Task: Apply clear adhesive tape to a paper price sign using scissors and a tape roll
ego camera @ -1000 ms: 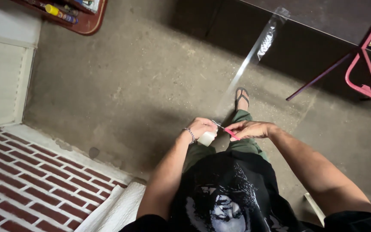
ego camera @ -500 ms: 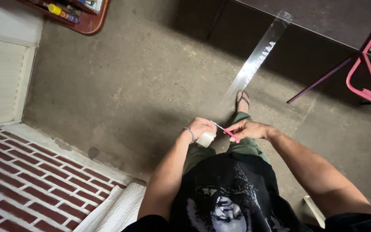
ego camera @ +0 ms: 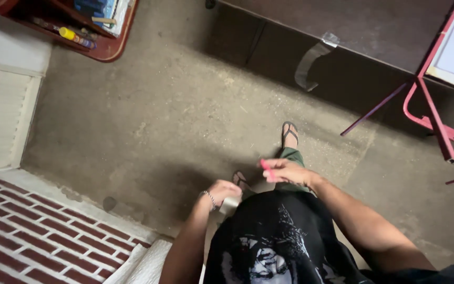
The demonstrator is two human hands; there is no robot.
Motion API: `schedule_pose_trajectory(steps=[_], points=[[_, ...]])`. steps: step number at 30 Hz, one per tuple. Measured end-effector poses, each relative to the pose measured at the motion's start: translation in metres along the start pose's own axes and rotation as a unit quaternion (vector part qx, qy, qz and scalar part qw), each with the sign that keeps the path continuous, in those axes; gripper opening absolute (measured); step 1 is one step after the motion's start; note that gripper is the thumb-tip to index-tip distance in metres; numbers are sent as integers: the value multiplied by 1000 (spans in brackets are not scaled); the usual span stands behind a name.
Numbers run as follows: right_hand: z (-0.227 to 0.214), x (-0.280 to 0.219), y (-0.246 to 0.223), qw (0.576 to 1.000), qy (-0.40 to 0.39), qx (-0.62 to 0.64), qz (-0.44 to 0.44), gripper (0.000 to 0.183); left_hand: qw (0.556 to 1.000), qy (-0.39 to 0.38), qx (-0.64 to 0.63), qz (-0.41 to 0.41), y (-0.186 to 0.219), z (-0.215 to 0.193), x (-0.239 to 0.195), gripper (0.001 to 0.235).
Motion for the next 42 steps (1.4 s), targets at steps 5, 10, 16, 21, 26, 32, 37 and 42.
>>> schedule_pose_trajectory(steps=[5,10,16,21,26,32,37,42], points=[[-49,-14,-112,938,157,-137,-276,16,996,74,51,14,-39,-12,5,26],[-176,19,-224,734,470,-258,-417,20,981,187,-36,17,-9,-24,2,29],[-277,-18,-318,727,561,-358,-168,36,958,228,-153,85,99,-13,-19,28],[-339,-16,-327,687,535,-491,-31,47,924,270,-229,140,188,-2,-38,18],[-346,-29,-342,682,484,-545,62,52,925,272,-199,176,246,-2,-34,22],[-171,-58,-389,785,334,-504,-137,56,940,252,-87,212,304,-28,-18,31],[-27,-43,-377,904,24,-373,-208,106,949,169,-35,265,318,-60,32,39],[9,-5,-329,882,175,-323,-294,79,958,55,-70,272,339,-117,17,38]])
Point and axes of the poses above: each hand's wrist, its own x-axis towards the middle knuckle, its own z-axis out of the palm, y = z × x, the point moved 1 cm from there along x, towards the middle knuckle, and after that the axes turned 2 degrees about y, right-handed, at the moved point
